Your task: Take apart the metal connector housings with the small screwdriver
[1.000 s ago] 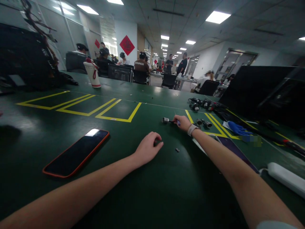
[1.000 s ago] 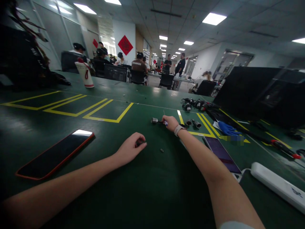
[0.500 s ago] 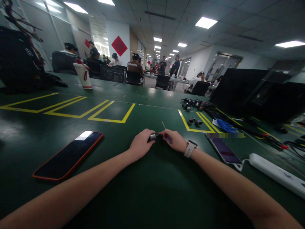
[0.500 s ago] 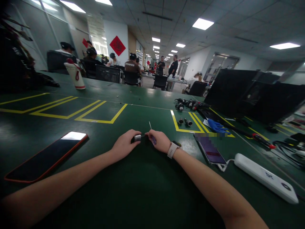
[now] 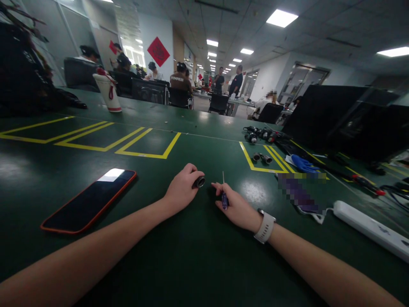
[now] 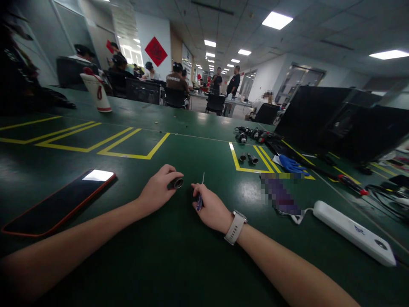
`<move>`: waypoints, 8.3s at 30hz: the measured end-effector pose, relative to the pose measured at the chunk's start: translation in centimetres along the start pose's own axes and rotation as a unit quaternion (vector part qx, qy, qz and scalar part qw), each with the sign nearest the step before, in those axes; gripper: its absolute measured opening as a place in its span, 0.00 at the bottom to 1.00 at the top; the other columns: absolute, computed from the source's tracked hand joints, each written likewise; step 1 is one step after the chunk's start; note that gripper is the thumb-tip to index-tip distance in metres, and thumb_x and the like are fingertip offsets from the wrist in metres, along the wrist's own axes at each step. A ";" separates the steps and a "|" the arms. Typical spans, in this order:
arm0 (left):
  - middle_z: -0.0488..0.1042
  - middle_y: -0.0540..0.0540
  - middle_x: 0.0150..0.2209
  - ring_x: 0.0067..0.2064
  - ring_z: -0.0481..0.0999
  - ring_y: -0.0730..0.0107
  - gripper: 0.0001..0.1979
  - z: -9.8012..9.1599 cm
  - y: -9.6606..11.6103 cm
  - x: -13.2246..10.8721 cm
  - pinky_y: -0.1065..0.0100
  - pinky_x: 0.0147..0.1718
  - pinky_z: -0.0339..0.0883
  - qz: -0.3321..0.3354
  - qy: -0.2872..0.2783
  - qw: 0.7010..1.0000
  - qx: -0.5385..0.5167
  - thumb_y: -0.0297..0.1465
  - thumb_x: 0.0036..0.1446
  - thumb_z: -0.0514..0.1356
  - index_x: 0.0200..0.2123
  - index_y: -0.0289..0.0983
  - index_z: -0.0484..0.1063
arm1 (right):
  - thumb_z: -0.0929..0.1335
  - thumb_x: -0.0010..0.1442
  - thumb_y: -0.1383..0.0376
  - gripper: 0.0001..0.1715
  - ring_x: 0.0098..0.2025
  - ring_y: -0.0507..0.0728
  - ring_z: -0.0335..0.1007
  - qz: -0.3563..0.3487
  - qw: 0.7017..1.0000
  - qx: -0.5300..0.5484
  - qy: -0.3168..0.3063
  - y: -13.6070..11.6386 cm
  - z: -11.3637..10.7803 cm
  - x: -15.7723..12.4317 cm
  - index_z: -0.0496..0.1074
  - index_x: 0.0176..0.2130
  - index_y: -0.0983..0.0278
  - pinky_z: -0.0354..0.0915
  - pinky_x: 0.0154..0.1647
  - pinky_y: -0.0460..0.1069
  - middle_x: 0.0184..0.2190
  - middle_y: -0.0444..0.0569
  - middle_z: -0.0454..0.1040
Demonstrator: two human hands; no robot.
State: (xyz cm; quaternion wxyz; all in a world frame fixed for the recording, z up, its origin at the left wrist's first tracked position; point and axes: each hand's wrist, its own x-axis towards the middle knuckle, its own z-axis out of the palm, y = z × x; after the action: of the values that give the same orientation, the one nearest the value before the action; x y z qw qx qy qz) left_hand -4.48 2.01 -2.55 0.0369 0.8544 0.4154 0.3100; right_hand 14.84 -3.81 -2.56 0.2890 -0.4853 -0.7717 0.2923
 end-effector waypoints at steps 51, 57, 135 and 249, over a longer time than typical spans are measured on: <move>0.74 0.39 0.49 0.48 0.75 0.60 0.22 -2.4 4.2 0.4 0.58 0.50 0.69 -0.382 -0.093 0.758 -0.521 0.16 0.44 0.60 0.45 0.34 0.72 | 0.67 0.54 0.54 0.20 0.17 0.50 0.63 0.143 0.941 0.204 0.227 1.3 -2.5 0.3 0.70 0.21 0.67 0.59 0.20 0.45 0.13 0.43 0.67; 0.74 0.39 0.48 0.47 0.75 0.62 0.22 -2.5 4.4 0.4 0.59 0.50 0.69 -0.391 -0.077 0.751 -0.526 0.15 0.44 0.58 0.45 0.33 0.72 | 0.64 0.56 0.54 0.20 0.19 0.50 0.64 0.149 0.912 0.304 0.234 0.6 -2.3 -0.1 0.68 0.23 0.66 0.62 0.21 0.46 0.16 0.43 0.67; 0.74 0.40 0.41 0.43 0.77 0.61 0.14 -2.1 5.2 0.0 0.65 0.41 0.74 -0.397 -0.054 0.733 -0.550 0.18 0.47 0.58 0.39 0.31 0.71 | 0.61 0.61 0.56 0.23 0.17 0.49 0.60 0.000 0.992 0.075 0.098 0.1 -5.0 -1.5 0.67 0.21 0.65 0.57 0.20 0.46 0.13 0.42 0.63; 0.71 0.39 0.45 0.46 0.75 0.60 0.14 -2.2 5.3 -0.1 0.66 0.40 0.75 -0.402 -0.097 0.737 -0.535 0.18 0.47 0.57 0.40 0.31 0.71 | 0.58 0.64 0.53 0.20 0.39 0.54 0.67 0.001 0.989 0.127 -0.081 0.8 -6.1 -1.1 0.68 0.36 0.64 0.63 0.41 0.51 0.36 0.48 0.71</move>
State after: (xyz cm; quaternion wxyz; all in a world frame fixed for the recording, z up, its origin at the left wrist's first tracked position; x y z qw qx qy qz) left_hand -2.15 -1.98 0.88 0.6493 0.4728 0.4801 0.3526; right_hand 20.16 -3.48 0.74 0.2846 -0.4196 -0.7488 0.4269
